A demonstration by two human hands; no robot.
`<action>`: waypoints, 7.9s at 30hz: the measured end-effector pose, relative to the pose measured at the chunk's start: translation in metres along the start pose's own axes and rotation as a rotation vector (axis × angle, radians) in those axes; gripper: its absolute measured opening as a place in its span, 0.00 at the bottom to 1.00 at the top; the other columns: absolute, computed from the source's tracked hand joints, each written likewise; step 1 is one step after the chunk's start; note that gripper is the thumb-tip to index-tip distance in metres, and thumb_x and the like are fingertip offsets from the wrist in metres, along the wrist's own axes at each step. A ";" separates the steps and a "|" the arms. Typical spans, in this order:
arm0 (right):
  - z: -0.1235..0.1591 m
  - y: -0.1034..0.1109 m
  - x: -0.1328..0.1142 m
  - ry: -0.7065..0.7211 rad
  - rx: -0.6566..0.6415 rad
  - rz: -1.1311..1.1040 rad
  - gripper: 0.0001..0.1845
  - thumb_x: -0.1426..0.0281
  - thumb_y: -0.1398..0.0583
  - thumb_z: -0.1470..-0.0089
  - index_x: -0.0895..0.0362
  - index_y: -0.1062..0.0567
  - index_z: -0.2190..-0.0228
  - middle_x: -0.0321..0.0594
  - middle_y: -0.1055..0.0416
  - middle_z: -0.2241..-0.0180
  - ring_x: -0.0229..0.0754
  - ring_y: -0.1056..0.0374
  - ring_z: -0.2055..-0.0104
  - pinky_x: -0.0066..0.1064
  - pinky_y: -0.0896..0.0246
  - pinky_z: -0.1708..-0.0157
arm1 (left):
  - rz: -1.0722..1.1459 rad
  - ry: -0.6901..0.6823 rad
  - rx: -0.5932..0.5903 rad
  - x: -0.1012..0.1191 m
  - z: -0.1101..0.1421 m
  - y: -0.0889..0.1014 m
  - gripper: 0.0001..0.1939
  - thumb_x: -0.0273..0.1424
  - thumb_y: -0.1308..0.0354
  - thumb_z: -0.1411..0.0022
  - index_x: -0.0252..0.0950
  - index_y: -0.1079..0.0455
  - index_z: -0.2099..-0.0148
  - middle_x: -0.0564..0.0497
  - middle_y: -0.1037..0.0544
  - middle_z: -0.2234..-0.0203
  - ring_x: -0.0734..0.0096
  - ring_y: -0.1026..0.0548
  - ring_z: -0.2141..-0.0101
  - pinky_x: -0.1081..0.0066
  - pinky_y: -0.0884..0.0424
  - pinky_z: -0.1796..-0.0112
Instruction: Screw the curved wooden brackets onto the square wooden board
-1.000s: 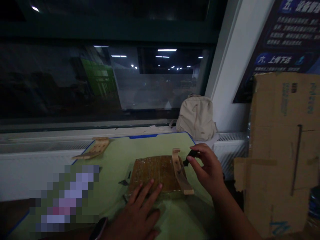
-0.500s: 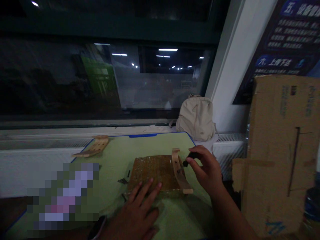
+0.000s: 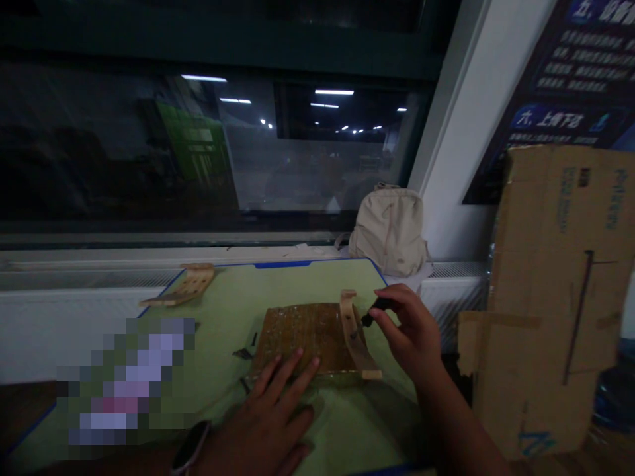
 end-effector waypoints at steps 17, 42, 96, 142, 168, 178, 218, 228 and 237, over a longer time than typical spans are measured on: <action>0.000 -0.002 -0.004 0.029 -0.014 0.032 0.12 0.70 0.33 0.45 0.48 0.22 0.57 0.37 0.29 0.67 0.39 0.30 0.66 0.30 0.29 0.68 | 0.032 0.027 -0.031 0.004 0.002 0.006 0.14 0.43 0.39 0.32 0.36 0.28 0.54 0.40 0.45 0.29 0.41 0.47 0.31 0.45 0.43 0.37; 0.004 -0.010 0.001 -0.141 -0.069 -0.113 0.10 0.63 0.37 0.39 0.48 0.23 0.55 0.40 0.21 0.61 0.43 0.22 0.60 0.40 0.23 0.58 | 0.041 -0.001 0.009 0.001 0.003 0.004 0.15 0.44 0.41 0.31 0.38 0.28 0.53 0.37 0.43 0.31 0.37 0.43 0.33 0.40 0.40 0.42; 0.001 -0.009 -0.003 0.056 -0.049 -0.009 0.11 0.63 0.39 0.38 0.49 0.21 0.55 0.40 0.27 0.65 0.42 0.29 0.63 0.34 0.29 0.64 | 0.029 -0.009 -0.032 0.002 -0.002 0.004 0.12 0.28 0.35 0.41 0.36 0.28 0.55 0.34 0.41 0.32 0.31 0.40 0.35 0.36 0.35 0.44; 0.000 -0.008 0.006 -0.066 -0.002 -0.083 0.11 0.65 0.33 0.43 0.48 0.21 0.57 0.37 0.25 0.66 0.40 0.27 0.67 0.34 0.28 0.67 | 0.021 -0.007 -0.039 0.001 -0.001 0.004 0.11 0.28 0.35 0.41 0.36 0.27 0.54 0.34 0.41 0.32 0.32 0.41 0.35 0.37 0.35 0.44; 0.003 -0.011 -0.004 -0.055 -0.232 -0.069 0.23 0.59 0.47 0.32 0.46 0.32 0.38 0.45 0.24 0.51 0.47 0.25 0.52 0.44 0.27 0.56 | 0.024 0.006 -0.008 0.003 -0.002 0.006 0.11 0.27 0.35 0.42 0.36 0.28 0.55 0.35 0.40 0.32 0.33 0.41 0.35 0.37 0.35 0.44; 0.006 -0.008 0.002 -0.006 0.033 -0.012 0.11 0.68 0.33 0.45 0.50 0.25 0.59 0.35 0.29 0.67 0.37 0.30 0.69 0.30 0.29 0.69 | 0.005 -0.012 -0.011 0.003 -0.001 0.006 0.11 0.28 0.35 0.42 0.35 0.27 0.56 0.34 0.39 0.33 0.32 0.40 0.35 0.37 0.35 0.45; 0.004 -0.014 -0.003 -0.073 -0.065 -0.273 0.09 0.69 0.39 0.37 0.48 0.22 0.56 0.40 0.19 0.57 0.43 0.20 0.57 0.41 0.23 0.56 | 0.036 -0.011 -0.005 0.001 0.001 0.003 0.07 0.33 0.38 0.36 0.36 0.28 0.56 0.36 0.41 0.31 0.34 0.42 0.34 0.38 0.36 0.43; 0.003 -0.009 -0.003 0.021 0.010 -0.129 0.16 0.70 0.33 0.44 0.46 0.25 0.53 0.37 0.28 0.64 0.39 0.28 0.64 0.31 0.27 0.66 | 0.009 -0.016 0.002 0.002 0.001 0.000 0.10 0.31 0.36 0.38 0.37 0.28 0.54 0.37 0.41 0.32 0.34 0.41 0.34 0.39 0.36 0.44; 0.005 -0.011 0.001 -0.081 -0.064 -0.113 0.14 0.68 0.42 0.35 0.47 0.22 0.50 0.43 0.22 0.52 0.43 0.22 0.52 0.41 0.25 0.51 | 0.001 -0.028 0.006 0.002 0.001 -0.001 0.13 0.29 0.35 0.42 0.36 0.28 0.55 0.35 0.41 0.32 0.32 0.41 0.35 0.38 0.36 0.44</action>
Point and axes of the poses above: each hand's wrist, its own z-axis away from the middle knuckle, its own y-axis out of the back of the hand, x = y × z, the point moved 4 cm from there along -z, towards the middle knuckle
